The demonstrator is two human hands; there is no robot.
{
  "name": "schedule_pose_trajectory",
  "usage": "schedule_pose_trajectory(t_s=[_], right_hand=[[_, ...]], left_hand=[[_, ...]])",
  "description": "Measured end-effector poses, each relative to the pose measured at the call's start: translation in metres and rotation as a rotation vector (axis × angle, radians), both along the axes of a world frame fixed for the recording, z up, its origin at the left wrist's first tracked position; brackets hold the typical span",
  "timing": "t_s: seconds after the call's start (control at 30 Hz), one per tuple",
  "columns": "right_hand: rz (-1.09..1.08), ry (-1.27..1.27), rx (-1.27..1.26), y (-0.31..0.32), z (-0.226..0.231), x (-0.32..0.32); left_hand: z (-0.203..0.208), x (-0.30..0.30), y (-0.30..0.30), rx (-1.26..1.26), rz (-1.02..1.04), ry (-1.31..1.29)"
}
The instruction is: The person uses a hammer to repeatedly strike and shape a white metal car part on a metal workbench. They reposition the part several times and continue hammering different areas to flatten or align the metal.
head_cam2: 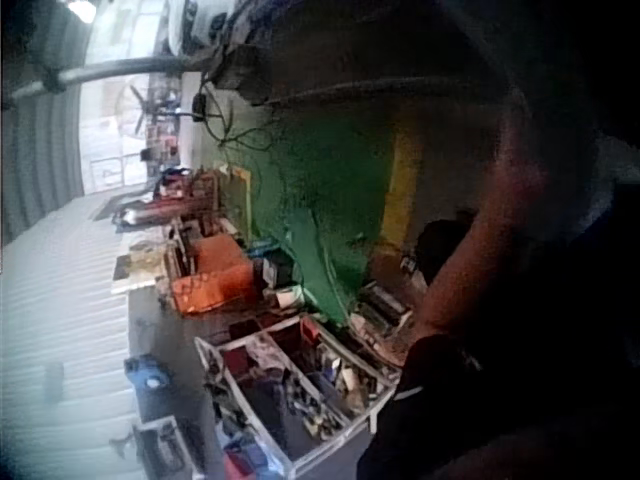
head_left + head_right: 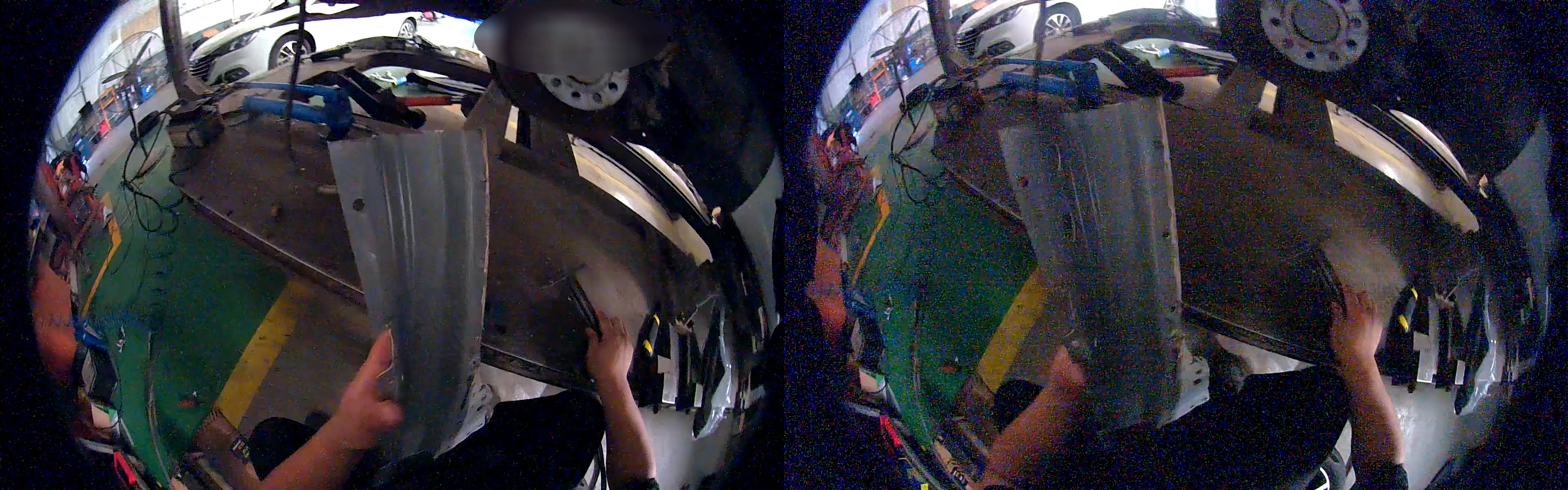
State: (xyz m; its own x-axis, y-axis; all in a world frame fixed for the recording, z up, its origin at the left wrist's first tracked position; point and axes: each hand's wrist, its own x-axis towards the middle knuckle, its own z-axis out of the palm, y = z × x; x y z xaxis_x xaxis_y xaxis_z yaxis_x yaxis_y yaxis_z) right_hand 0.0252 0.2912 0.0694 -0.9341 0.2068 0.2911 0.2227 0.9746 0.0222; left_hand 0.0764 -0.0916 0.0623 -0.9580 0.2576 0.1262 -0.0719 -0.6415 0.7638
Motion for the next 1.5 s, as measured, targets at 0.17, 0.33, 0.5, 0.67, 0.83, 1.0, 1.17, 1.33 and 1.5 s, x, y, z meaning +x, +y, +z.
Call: schedule_pose_trajectory(t_s=[0.17,0.33,0.5,0.67,0.83,1.0,1.17,1.33,1.5], right_hand=[[0.012,-0.067,0.029,0.014,-0.006,0.0],[0.389,0.117,0.036,-0.071,0.041,0.02],[0.905,0.1,0.038,-0.195,0.104,0.034],[0.935,-0.042,0.179,-0.244,0.095,0.008],[0.971,-0.091,0.16,-0.239,0.062,0.016],[1.019,-0.177,0.14,-0.231,0.045,0.028],[1.061,-0.279,0.025,-0.224,0.035,0.044],[1.151,-0.333,-0.015,-0.216,0.027,0.053],[1.085,0.051,-0.492,-0.186,0.031,0.033]], left_hand=[[0.012,0.01,-0.023,0.036,-0.064,-0.122],[0.017,0.006,-0.019,-0.007,0.011,-0.263],[0.014,-0.003,-0.012,0.065,-0.07,-0.155],[0.018,-0.005,-0.01,-0.012,0.017,-0.058],[0.008,-0.01,-0.014,-0.137,0.002,-0.115],[0.006,-0.01,-0.008,0.038,0.043,-0.296],[-0.011,-0.02,-0.012,0.016,0.183,-0.174],[-0.009,-0.023,-0.013,0.061,0.208,-0.16],[-0.005,-0.02,-0.013,0.198,0.123,-0.307]])
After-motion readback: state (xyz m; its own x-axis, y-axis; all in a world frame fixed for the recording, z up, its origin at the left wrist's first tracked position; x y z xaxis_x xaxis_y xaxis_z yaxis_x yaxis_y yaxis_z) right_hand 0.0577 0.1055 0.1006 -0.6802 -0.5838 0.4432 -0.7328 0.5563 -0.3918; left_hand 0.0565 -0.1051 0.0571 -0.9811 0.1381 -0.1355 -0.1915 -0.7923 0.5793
